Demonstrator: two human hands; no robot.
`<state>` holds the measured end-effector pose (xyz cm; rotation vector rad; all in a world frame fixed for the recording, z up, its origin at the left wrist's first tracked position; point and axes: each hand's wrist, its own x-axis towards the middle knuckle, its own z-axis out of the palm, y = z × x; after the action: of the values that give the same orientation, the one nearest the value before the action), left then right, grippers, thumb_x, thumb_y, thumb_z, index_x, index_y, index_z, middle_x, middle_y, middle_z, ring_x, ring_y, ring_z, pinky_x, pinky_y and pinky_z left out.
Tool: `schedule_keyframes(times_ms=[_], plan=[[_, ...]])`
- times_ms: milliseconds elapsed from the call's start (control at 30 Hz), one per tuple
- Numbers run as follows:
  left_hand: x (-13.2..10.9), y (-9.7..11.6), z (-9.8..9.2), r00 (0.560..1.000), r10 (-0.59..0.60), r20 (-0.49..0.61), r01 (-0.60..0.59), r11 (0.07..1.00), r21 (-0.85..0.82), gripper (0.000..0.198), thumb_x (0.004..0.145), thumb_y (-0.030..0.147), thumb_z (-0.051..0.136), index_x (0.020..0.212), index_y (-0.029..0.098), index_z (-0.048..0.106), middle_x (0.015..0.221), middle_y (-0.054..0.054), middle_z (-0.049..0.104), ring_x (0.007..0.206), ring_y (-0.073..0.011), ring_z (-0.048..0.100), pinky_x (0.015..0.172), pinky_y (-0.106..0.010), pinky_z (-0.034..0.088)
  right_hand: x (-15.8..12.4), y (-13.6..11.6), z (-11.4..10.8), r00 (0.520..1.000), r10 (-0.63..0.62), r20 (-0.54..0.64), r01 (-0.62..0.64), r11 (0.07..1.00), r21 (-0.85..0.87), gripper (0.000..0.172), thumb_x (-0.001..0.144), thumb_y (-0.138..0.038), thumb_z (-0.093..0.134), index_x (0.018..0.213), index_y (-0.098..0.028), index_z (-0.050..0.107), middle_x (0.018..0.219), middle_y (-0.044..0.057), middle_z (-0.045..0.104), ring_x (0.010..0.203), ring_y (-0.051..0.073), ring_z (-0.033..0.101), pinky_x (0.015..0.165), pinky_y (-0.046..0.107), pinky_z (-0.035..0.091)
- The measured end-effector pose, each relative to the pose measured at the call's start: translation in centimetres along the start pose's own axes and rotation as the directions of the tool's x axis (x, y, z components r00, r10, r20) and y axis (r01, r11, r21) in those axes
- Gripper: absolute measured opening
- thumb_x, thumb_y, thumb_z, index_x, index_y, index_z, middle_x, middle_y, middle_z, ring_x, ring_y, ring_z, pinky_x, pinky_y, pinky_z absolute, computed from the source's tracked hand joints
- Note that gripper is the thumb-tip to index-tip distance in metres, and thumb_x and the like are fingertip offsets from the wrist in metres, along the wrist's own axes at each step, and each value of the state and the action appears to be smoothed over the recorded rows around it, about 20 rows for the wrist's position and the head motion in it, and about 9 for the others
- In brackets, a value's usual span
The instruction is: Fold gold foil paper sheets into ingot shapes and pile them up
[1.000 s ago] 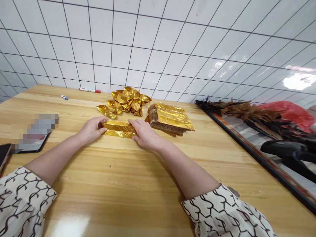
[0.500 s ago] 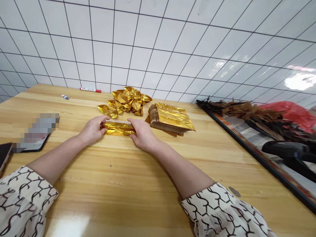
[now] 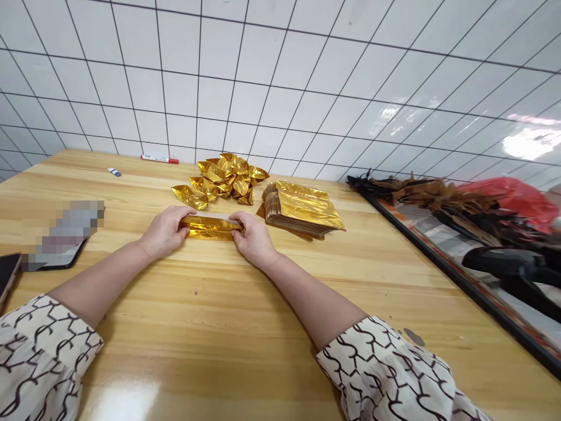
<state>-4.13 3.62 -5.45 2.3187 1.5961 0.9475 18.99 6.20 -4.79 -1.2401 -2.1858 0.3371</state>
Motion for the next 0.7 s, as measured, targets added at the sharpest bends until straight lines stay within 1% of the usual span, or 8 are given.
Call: schedule_keyframes(times_ms=[133,233,333,500,600,700], plan=[[-0.1,0.0,0.1,0.998,0.057,-0.017,-0.057,0.997,0.046,0.037,0.071,0.013,0.048,0.104,0.021,0.063,0.1,-0.005,0.069,0.092,-0.0226,0.063,0.087,-0.037,0.052,0.0,-0.2,-0.3,0.999,-0.014,0.041,0.015,0.999,-0.031,0.024,0.069,-0.003,0.052,0.082,-0.021,0.062,0.084,0.004,0.067,0.086,0.021,0.06,0.082,0.034,0.048],[-0.1,0.1,0.1,0.996,0.086,-0.003,-0.086,0.994,0.072,0.034,0.072,0.012,0.048,0.101,0.021,0.063,0.096,-0.005,0.068,0.09,-0.0225,0.062,0.084,-0.037,0.052,-0.1,-0.3,-0.4,0.996,-0.051,0.072,0.057,0.996,-0.074,0.021,0.07,-0.004,0.051,0.078,-0.02,0.061,0.083,0.005,0.065,0.084,0.021,0.059,0.08,0.034,0.047],[-0.1,0.2,0.0,0.992,0.124,0.024,-0.126,0.987,0.102,0.029,0.073,0.01,0.047,0.096,0.02,0.063,0.091,-0.005,0.067,0.087,-0.0226,0.061,0.081,-0.036,0.052,-0.2,-0.1,-0.4,0.992,-0.083,0.098,0.093,0.991,-0.097,0.02,0.071,-0.005,0.05,0.078,-0.019,0.061,0.084,0.006,0.065,0.083,0.022,0.059,0.078,0.033,0.047],[-0.1,0.2,0.0,0.971,0.231,0.058,-0.237,0.961,0.141,0.026,0.076,0.006,0.043,0.084,0.021,0.063,0.08,-0.004,0.065,0.083,-0.0214,0.059,0.077,-0.034,0.051,-0.2,0.1,-0.5,0.977,-0.16,0.142,0.178,0.976,-0.122,0.023,0.073,-0.004,0.048,0.081,-0.019,0.064,0.083,0.007,0.065,0.082,0.021,0.058,0.078,0.032,0.046],[-0.2,0.1,0.0,0.958,0.28,0.062,-0.286,0.945,0.156,0.027,0.077,0.005,0.042,0.083,0.019,0.064,0.083,-0.006,0.065,0.084,-0.0216,0.059,0.076,-0.034,0.051,-0.4,-0.1,-0.9,0.955,-0.23,0.188,0.262,0.95,-0.171,0.021,0.076,-0.007,0.048,0.083,-0.018,0.065,0.084,0.008,0.064,0.083,0.021,0.057,0.078,0.032,0.044],[-0.4,0.3,-0.1,0.945,0.314,0.093,-0.326,0.928,0.181,0.03,0.074,0.003,0.042,0.086,0.017,0.066,0.086,-0.008,0.065,0.085,-0.0227,0.058,0.078,-0.035,0.051,-0.7,-0.5,-1.2,0.93,-0.288,0.23,0.342,0.908,-0.241,0.018,0.079,-0.012,0.049,0.084,-0.016,0.065,0.085,0.01,0.064,0.083,0.022,0.055,0.077,0.033,0.041]])
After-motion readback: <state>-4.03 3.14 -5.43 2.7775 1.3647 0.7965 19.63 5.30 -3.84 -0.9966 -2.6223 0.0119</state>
